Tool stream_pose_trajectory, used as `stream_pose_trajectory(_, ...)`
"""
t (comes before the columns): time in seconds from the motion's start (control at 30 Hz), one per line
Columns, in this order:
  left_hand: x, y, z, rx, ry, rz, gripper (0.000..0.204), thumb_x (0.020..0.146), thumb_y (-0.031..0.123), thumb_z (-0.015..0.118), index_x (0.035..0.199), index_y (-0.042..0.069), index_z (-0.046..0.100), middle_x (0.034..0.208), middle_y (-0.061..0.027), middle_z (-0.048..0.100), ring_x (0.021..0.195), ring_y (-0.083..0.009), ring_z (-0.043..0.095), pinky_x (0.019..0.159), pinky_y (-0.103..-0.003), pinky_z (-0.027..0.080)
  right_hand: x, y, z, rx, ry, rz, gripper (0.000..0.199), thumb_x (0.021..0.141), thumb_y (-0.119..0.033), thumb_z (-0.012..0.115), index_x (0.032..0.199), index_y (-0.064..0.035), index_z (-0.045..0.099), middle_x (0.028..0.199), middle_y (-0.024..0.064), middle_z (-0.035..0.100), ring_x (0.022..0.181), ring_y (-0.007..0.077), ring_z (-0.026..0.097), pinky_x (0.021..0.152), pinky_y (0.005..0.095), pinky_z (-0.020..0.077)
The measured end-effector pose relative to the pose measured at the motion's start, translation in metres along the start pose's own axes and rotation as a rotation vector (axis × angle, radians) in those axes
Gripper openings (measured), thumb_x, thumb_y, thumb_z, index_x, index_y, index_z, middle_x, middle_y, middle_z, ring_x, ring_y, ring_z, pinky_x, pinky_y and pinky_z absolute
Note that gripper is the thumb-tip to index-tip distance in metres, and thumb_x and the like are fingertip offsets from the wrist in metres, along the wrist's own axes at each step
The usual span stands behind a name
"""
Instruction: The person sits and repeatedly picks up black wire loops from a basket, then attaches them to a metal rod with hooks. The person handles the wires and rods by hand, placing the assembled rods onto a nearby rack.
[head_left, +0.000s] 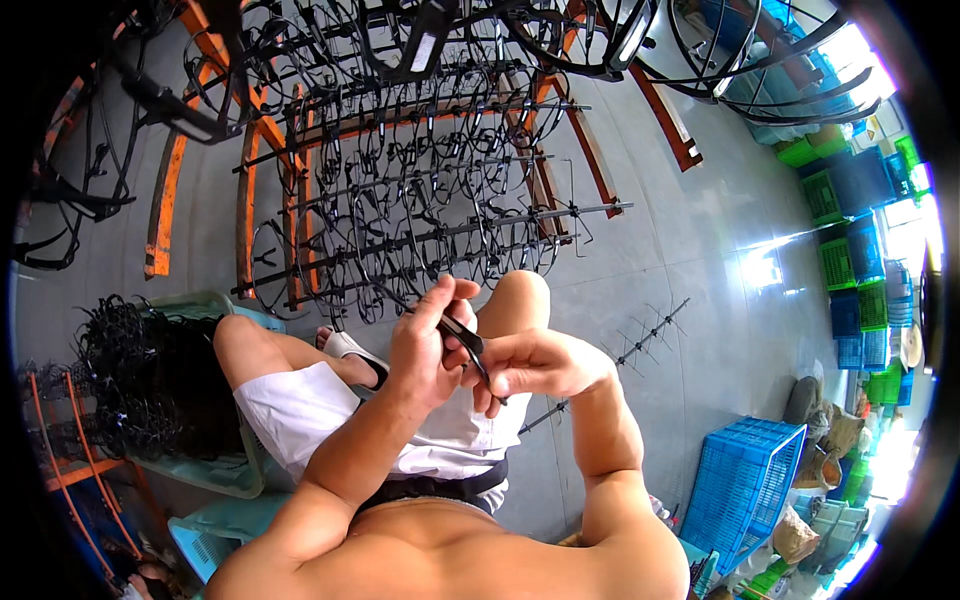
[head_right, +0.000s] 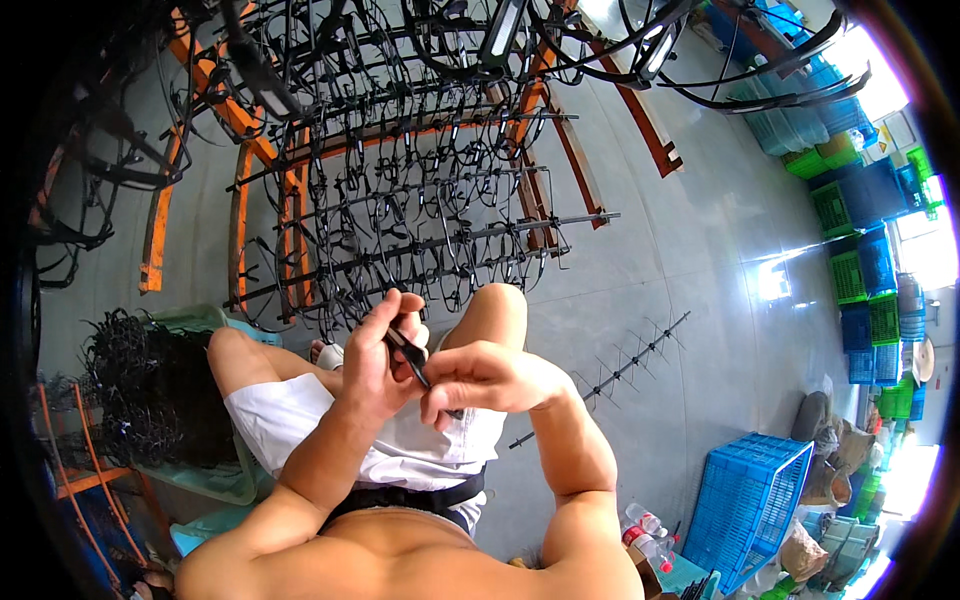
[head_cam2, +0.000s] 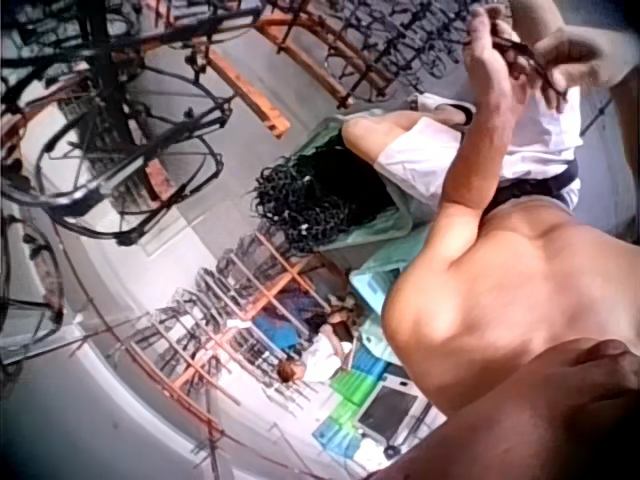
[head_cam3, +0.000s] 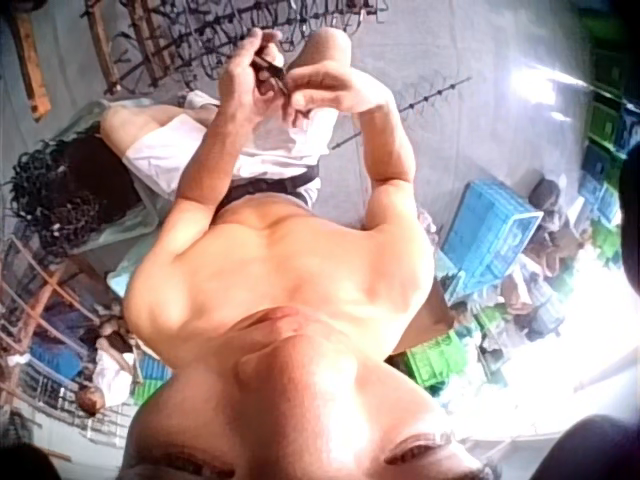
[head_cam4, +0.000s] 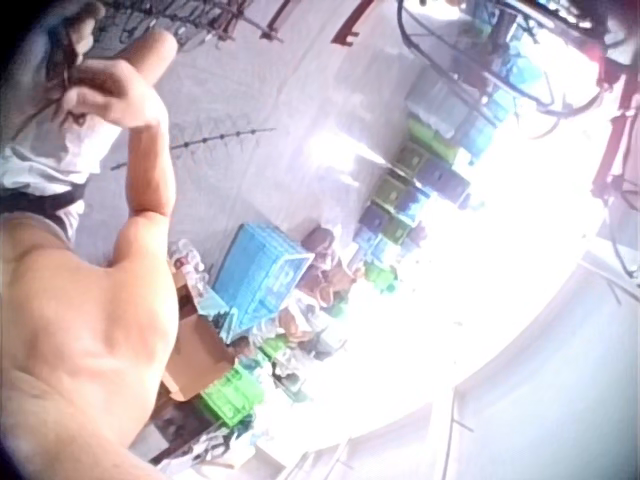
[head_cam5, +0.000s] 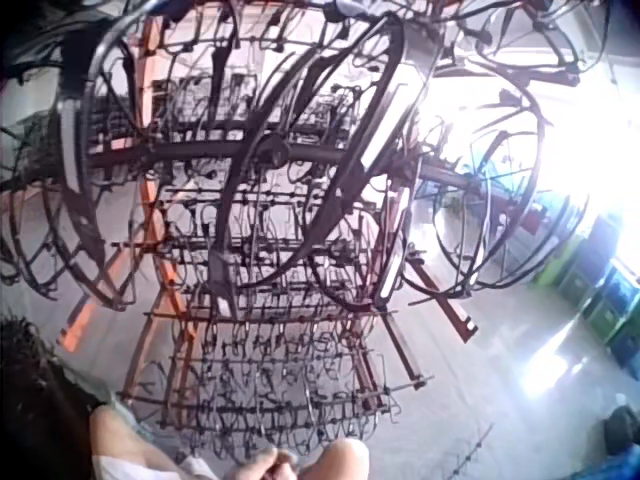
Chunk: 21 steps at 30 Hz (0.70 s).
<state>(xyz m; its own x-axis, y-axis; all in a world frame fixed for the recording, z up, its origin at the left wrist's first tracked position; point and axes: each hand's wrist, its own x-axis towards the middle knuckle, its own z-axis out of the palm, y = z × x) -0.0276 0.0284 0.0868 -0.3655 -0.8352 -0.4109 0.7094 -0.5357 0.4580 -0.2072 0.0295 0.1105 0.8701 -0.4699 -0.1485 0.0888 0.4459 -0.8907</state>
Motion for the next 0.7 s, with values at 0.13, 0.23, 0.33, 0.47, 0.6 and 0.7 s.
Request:
stream_pose_trajectory(0.13,0.001,-0.007,0.008,-0.262,-0.028,-0.061,0.029,0.095,0.037,0.05,0.091,0.008,0.057,0.062,0.0039,0.041,0.046,-0.0046,0.032,0.035,-0.02,0.022,-0.019,0.028,-0.037,0.122,-0.285,-0.212,0.059,0.086,-0.011,0.065,0.131,0.0126,0.036,0.107,0.0261,0.06,0.092,0.0293,0.064,0.085,0.0421,0.0494)
stream_pose_trajectory(0.23,0.003,-0.001,0.008,-0.256,-0.012,-0.086,0.044,0.095,0.046,0.045,0.094,0.004,0.059,0.062,0.0023,0.045,0.046,-0.0064,0.036,0.038,-0.021,0.025,-0.024,0.027,-0.035,0.254,-0.061,-0.251,0.04,0.083,-0.004,0.065,0.115,0.0127,0.046,0.095,0.0269,0.061,0.062,0.0274,0.064,0.054,0.0341,0.0512)
stream_pose_trajectory(0.33,0.011,0.004,0.002,-0.051,-0.178,-0.017,0.046,0.096,0.043,0.043,0.108,0.002,0.061,0.065,0.0023,0.047,0.051,-0.006,0.038,0.042,-0.019,0.027,-0.038,0.007,-0.048,0.273,0.195,-0.584,0.018,0.087,-0.002,0.057,0.104,0.0027,0.052,0.074,0.0096,0.059,0.055,0.0126,0.057,0.036,0.0219,0.0381)
stream_pose_trajectory(0.47,0.031,-0.045,-0.003,0.873,-0.061,0.511,0.038,0.09,0.008,0.055,0.127,0.001,0.049,0.078,0.0024,0.046,0.063,-0.0067,0.04,0.055,-0.02,0.036,-0.042,-0.031,-0.092,0.483,0.778,-0.754,0.014,0.091,-0.01,0.053,0.103,-0.0045,0.05,0.079,0.0042,0.053,0.05,0.0088,0.042,0.036,0.0219,0.0305)
stream_pose_trajectory(0.6,0.076,-0.081,-0.014,1.087,0.334,0.78,0.05,0.082,0.009,0.066,0.126,-0.001,0.046,0.093,-0.0066,0.043,0.064,-0.011,0.039,0.058,-0.025,0.04,0.019,-0.014,-0.14,0.422,0.833,-0.348,0.015,0.094,-0.021,0.053,0.101,-0.0084,0.053,0.078,-0.0003,0.052,0.056,0.0063,0.044,0.044,0.0174,0.0331)
stream_pose_trajectory(0.7,0.108,-0.093,-0.035,1.322,0.448,0.885,0.035,0.081,0.016,0.068,0.109,-0.002,0.056,0.084,-0.0107,0.053,0.065,-0.0193,0.05,0.059,-0.03,0.043,0.045,0.014,-0.176,0.422,0.869,-0.266,0.012,0.089,-0.018,0.062,0.093,-0.0089,0.056,0.077,0.0016,0.058,0.061,0.0107,0.055,0.051,0.0233,0.0431)
